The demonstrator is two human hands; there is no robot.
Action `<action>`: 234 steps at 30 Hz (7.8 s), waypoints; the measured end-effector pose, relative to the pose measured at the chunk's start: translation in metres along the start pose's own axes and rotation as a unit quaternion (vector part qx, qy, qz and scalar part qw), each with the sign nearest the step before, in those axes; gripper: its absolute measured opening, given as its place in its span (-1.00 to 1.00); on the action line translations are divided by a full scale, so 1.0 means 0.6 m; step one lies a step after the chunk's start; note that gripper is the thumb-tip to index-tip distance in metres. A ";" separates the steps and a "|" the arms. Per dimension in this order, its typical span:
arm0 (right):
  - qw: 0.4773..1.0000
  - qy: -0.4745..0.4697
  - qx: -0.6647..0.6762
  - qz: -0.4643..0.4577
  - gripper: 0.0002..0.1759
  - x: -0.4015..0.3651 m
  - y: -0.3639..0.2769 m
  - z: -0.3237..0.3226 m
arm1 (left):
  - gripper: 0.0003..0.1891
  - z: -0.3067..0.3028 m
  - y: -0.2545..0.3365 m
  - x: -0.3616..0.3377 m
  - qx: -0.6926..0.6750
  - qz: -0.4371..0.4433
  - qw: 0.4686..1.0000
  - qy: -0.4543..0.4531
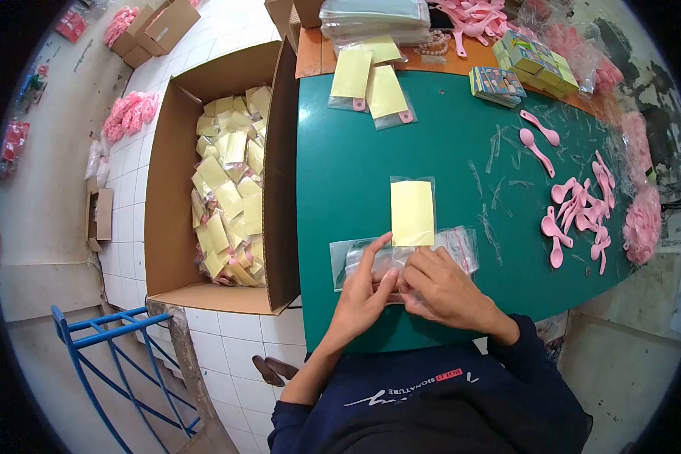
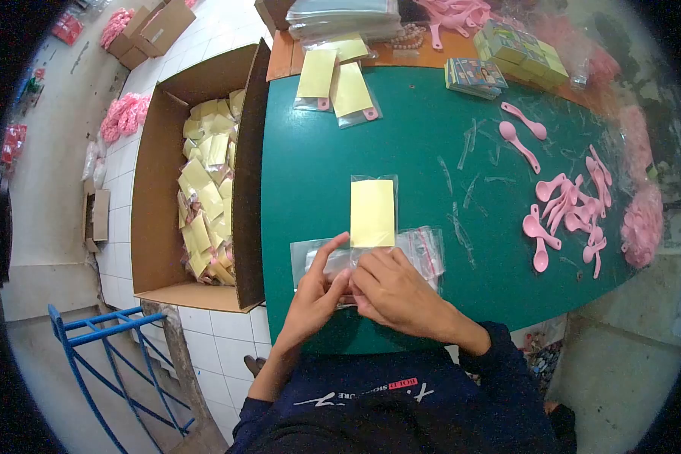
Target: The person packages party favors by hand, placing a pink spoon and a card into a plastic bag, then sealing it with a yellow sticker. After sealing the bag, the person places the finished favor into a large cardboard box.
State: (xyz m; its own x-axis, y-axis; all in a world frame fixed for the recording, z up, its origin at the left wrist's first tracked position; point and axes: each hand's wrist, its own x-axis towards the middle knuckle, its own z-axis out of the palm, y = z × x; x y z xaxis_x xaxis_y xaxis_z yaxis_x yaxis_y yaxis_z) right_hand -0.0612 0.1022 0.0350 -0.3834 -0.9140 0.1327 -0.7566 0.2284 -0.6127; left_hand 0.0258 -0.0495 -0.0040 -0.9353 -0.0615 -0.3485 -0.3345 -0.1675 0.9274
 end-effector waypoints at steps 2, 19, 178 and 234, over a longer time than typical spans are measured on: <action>1.000 -0.002 -0.010 -0.026 -0.76 0.000 0.000 0.001 | -0.45 0.005 0.016 0.009 0.024 0.004 1.000 0.013; 0.937 0.199 0.219 0.186 -0.86 -0.174 0.285 -0.318 | -0.73 -0.016 0.011 -0.010 -0.038 -0.026 0.998 0.036; 0.935 0.272 0.035 0.226 -0.95 -0.020 0.033 -0.162 | -0.56 0.004 0.094 0.114 0.086 0.064 0.988 -0.112; 0.916 0.348 -0.021 0.200 -0.79 0.071 0.361 -0.283 | -0.71 -0.040 0.140 0.091 -0.020 0.117 0.979 -0.164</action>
State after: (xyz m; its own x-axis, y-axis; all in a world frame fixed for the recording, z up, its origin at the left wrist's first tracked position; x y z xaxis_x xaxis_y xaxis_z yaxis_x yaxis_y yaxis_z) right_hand -0.3314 0.1695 0.0405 -0.8678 -0.3223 0.3783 -0.4964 0.5246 -0.6917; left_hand -0.0503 -0.0905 0.0515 -0.9747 0.2160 -0.0583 -0.1079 -0.2256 0.9682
